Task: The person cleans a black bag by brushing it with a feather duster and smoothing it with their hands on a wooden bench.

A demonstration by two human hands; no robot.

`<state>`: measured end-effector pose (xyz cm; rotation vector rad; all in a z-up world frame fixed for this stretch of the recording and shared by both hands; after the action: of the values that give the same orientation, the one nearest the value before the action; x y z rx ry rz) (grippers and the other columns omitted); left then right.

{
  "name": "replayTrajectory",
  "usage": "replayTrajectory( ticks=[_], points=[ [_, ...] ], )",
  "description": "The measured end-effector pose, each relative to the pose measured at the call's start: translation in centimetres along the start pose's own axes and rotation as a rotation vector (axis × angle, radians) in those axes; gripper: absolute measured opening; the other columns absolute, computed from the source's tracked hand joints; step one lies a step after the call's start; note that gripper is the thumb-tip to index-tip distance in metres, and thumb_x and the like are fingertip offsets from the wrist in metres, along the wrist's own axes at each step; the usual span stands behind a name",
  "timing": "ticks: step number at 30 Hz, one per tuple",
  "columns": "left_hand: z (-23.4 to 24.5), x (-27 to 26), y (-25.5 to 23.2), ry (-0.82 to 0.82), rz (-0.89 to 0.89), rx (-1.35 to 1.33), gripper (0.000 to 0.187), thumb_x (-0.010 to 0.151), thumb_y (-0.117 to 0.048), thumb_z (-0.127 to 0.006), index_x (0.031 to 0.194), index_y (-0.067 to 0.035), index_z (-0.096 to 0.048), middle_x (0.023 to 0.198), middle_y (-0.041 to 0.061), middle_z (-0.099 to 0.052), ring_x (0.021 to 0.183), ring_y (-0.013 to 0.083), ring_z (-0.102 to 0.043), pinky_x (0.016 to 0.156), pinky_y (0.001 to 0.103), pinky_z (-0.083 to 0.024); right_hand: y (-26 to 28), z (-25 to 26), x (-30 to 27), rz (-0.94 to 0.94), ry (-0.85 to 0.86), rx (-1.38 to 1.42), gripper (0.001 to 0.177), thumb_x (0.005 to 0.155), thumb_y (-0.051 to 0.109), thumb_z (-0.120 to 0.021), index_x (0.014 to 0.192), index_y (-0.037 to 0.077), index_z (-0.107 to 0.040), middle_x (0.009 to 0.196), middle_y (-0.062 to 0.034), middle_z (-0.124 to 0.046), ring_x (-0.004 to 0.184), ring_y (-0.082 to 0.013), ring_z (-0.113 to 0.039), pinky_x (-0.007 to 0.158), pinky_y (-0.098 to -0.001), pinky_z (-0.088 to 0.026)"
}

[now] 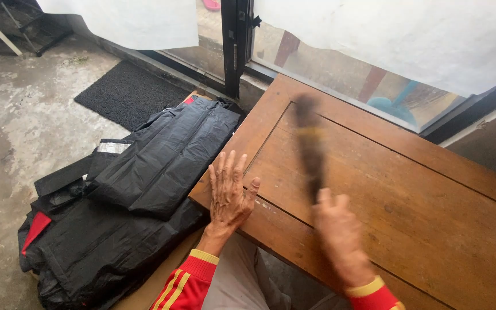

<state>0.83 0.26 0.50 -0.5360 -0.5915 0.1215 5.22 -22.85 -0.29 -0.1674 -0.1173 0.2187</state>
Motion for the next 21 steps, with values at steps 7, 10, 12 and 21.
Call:
replayTrajectory(
  ticks=[7, 10, 12, 21],
  points=[
    [0.2, -0.4, 0.2, -0.102, -0.014, -0.045, 0.063, 0.099, -0.050, -0.023, 0.143, -0.008, -0.038, 0.151, 0.017, -0.034, 0.143, 0.0359, -0.025, 0.114, 0.056, -0.018, 6.0, 8.6, -1.9, 0.152, 0.494, 1.153, 0.037, 0.088, 0.023, -0.059, 0.125, 0.016, -0.063, 0.057, 0.0014, -0.054, 0.037, -0.0101, -0.058, 0.047, -0.0255, -0.051],
    [0.0, 0.1, -0.1, -0.056, -0.021, -0.015, 0.053, 0.098, -0.046, -0.035, 0.140, -0.016, -0.043, 0.150, 0.016, -0.033, 0.142, 0.0389, -0.025, 0.113, 0.057, -0.020, 4.3, 8.2, -1.7, -0.287, 0.683, 1.771, 0.062, 0.084, 0.019, -0.062, 0.142, 0.006, -0.044, 0.076, -0.0148, -0.063, 0.054, -0.0176, -0.060, 0.046, -0.0264, -0.048],
    [-0.9, 0.1, -0.3, 0.036, -0.070, 0.169, 0.047, 0.093, -0.049, -0.043, 0.123, -0.018, -0.062, 0.144, 0.018, -0.040, 0.138, 0.0380, -0.028, 0.110, 0.060, -0.021, 2.4, 5.5, -1.8, 0.068, 0.549, 1.348, 0.066, 0.084, 0.021, -0.066, 0.144, 0.014, -0.039, 0.087, -0.0011, -0.056, 0.076, -0.0098, -0.054, 0.074, -0.0213, -0.046],
    [-1.8, -0.1, 0.0, 0.101, -0.100, 0.241, 0.050, 0.091, -0.048, -0.047, 0.130, -0.019, -0.057, 0.144, 0.014, -0.043, 0.136, 0.0368, -0.032, 0.111, 0.061, -0.015, -5.0, 0.8, -0.9, -0.217, 0.226, 0.269, 0.050, 0.095, 0.030, -0.034, 0.145, 0.034, -0.038, 0.079, -0.0186, -0.063, 0.070, -0.0401, -0.065, 0.060, -0.0546, -0.048]
  ],
)
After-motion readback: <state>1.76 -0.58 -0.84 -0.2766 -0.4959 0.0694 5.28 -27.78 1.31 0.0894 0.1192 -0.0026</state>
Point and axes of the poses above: each hand's wrist, its own x-axis towards the middle knuckle, its own z-axis out of the back of the hand, y = z × x, the point moved 1 cm from there along x, towards the middle knuckle
